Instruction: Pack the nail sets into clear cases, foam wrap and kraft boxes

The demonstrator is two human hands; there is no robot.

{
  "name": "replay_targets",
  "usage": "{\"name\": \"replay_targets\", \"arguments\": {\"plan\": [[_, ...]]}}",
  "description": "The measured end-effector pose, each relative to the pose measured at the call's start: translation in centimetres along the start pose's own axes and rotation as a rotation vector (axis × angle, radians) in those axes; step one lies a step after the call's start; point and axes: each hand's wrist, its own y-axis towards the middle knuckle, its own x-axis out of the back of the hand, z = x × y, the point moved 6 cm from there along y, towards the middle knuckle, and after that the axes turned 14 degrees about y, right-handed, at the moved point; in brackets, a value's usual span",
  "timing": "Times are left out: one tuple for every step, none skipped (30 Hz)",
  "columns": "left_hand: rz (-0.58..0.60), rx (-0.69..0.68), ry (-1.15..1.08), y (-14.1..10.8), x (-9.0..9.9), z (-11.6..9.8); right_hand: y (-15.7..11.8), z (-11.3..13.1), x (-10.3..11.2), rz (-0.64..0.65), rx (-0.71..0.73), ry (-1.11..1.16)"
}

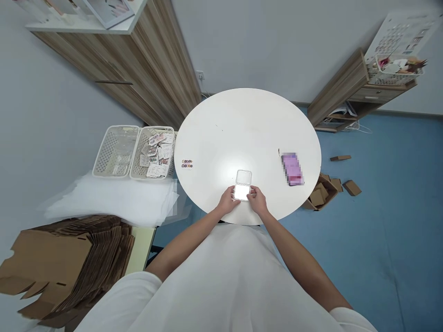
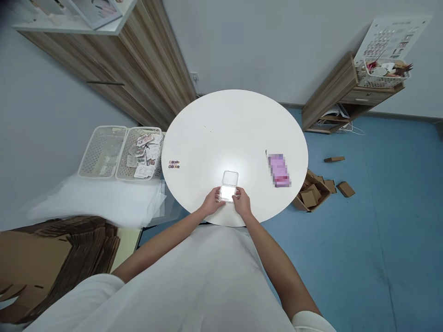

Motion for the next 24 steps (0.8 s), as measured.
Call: {"name": "replay_targets", "arguments": {"plan": [[-0.009,0.006,0.028,0.0,0.0,-0.1,0.1,0.0,0.0,-0.006,0.009,-0.022],[-0.017,0.013,0.054,0.0,0.0,-0.1,0.2,-0.1,-0.1,-0.011,0.016,-0.045],[-0.025,0.023,0.078,0.0,0.0,-0.1,0.2,-0.2,-0.1,-0.015,0.021,-0.064],[-0.032,0.037,0.098,-0.1,0.0,-0.1,0.1,-0.3,0.0,-0.018,0.021,-0.076],[-0.034,0.052,0.110,-0.1,-0.1,0.0,-0.1,-0.5,0.0,-0.019,0.017,-0.080],[-0.031,0.067,0.113,-0.2,-0.1,0.1,-0.3,-0.8,0.1,-0.018,0.009,-0.074],[-0.026,0.081,0.109,-0.4,-0.2,0.3,-0.6,-1.0,0.1,-0.016,0.000,-0.062],[-0.017,0.092,0.098,-0.5,-0.3,0.4,-0.9,-1.3,0.1,-0.011,-0.009,-0.047],[-0.006,0.099,0.083,-0.7,-0.4,0.6,-1.2,-1.5,0.1,-0.004,-0.018,-0.033],[0.002,0.102,0.068,-0.8,-0.5,0.7,-1.4,-1.7,0.1,0.007,-0.027,-0.022],[0.008,0.100,0.054,-0.9,-0.6,0.7,-1.6,-1.9,0.0,0.018,-0.036,-0.015],[0.010,0.096,0.041,-1.0,-0.7,0.7,-1.7,-1.9,-0.1,0.027,-0.045,-0.009],[0.013,0.091,0.027,-1.0,-0.7,0.7,-1.7,-1.9,-0.2,0.034,-0.053,-0.004],[0.016,0.087,0.013,-1.0,-0.8,0.6,-1.6,-1.8,-0.3,0.037,-0.058,0.002],[0.018,0.084,0.000,-0.9,-0.8,0.5,-1.4,-1.6,-0.3,0.038,-0.062,0.009],[0.021,0.083,-0.010,-0.7,-0.8,0.3,-1.2,-1.4,-0.4,0.038,-0.061,0.016],[0.023,0.083,-0.015,-0.6,-0.8,0.2,-1.0,-1.1,-0.4,0.040,-0.059,0.019],[0.024,0.083,-0.017,-0.4,-0.8,0.1,-0.8,-0.9,-0.4,0.042,-0.057,0.020],[0.027,0.080,-0.018,-0.3,-0.8,0.0,-0.6,-0.8,-0.4,0.047,-0.056,0.018],[0.030,0.076,-0.016,-0.1,-0.8,-0.1,-0.5,-0.7,-0.3,0.051,-0.058,0.013],[0.036,0.071,-0.014,-0.1,-0.9,-0.1,-0.4,-0.7,-0.3,0.052,-0.062,0.008],[0.041,0.064,-0.014,-0.1,-0.9,0.0,-0.5,-0.7,-0.2,0.048,-0.068,0.002],[0.045,0.058,-0.015,-0.1,-0.9,0.1,-0.6,-0.6,0.0,0.032,-0.070,-0.005],[0.046,0.054,-0.016,-0.1,-0.8,0.3,-0.8,-0.5,0.1,0.002,-0.063,-0.014]]}}
